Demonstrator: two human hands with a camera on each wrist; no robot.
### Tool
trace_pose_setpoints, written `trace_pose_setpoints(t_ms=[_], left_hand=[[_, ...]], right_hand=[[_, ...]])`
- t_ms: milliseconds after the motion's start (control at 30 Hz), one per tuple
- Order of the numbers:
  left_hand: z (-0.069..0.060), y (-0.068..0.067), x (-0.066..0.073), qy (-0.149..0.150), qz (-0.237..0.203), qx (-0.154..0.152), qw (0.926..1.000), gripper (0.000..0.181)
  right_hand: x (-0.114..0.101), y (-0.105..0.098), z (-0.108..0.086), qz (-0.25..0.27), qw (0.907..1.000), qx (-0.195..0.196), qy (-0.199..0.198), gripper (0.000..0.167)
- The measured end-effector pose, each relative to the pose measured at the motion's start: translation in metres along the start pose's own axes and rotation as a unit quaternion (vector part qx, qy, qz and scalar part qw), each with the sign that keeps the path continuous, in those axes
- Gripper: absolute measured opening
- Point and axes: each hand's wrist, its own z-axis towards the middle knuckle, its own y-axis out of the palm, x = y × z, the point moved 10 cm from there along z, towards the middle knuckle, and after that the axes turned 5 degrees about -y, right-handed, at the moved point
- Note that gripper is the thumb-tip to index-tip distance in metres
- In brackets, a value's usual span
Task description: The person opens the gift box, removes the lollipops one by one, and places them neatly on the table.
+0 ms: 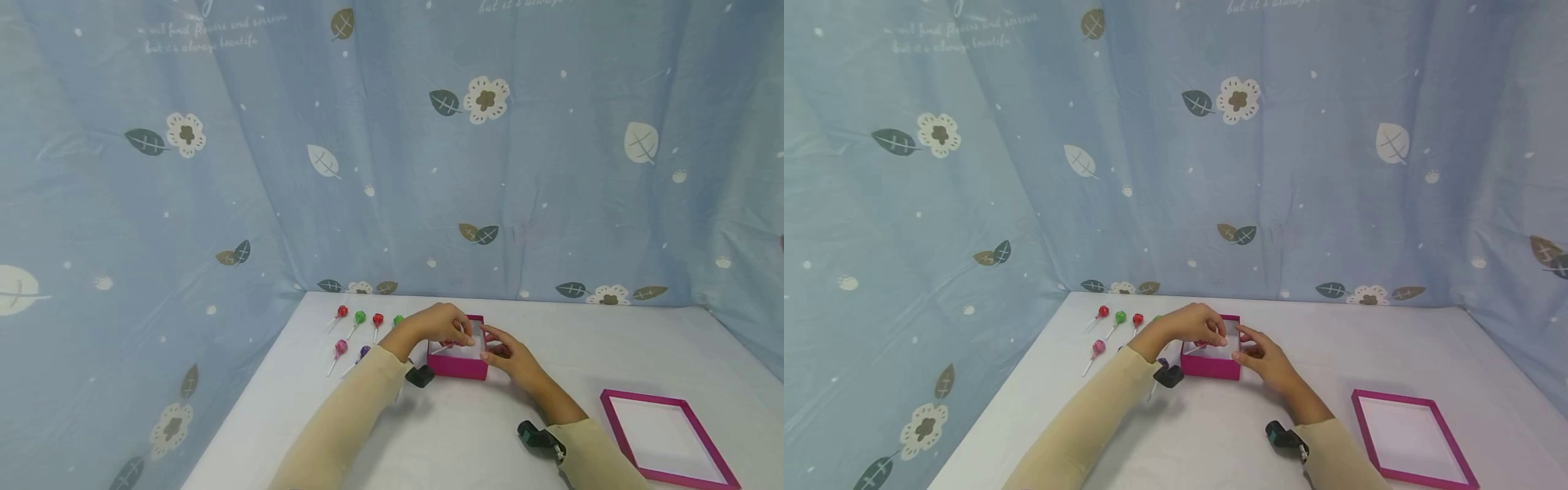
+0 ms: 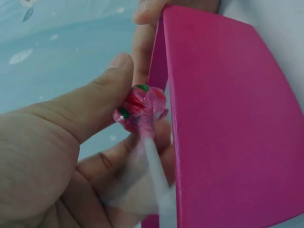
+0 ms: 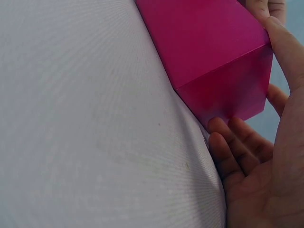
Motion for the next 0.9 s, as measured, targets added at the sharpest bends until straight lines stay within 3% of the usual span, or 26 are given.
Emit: trace_pose_setpoints(t_ms=[200, 333, 567, 667, 900], left_hand=[[0.000, 0.000, -0.004, -0.017, 0.008, 0.004, 0.9998, 0.010], [0.001, 0.001, -0.006, -0.028, 0.023, 0.003, 0.9993, 0.009], [-0.003, -0.001, -0.005, -0.028, 0.041, 0.005, 0.9988, 0.034], [-0.006, -0.001, -0.005, -0.019, 0.052, 0.010, 0.9984, 0.035], [-0.009, -0.007, -0.007, -0.017, 0.036, 0.042, 0.9983, 0.027]], right_hand=[[-0.030, 0.000, -0.007, 0.001, 0.9999, -0.010, -0.008, 0.059], [-0.035, 0.000, -0.007, -0.008, 0.9998, -0.009, -0.013, 0.059], [-0.010, 0.000, -0.001, -0.001, 0.9999, -0.002, -0.015, 0.058], [0.005, 0.000, 0.001, -0.005, 0.9999, 0.003, -0.011, 0.060], [0.009, 0.000, 0.001, -0.004, 0.9998, 0.008, -0.017, 0.061]])
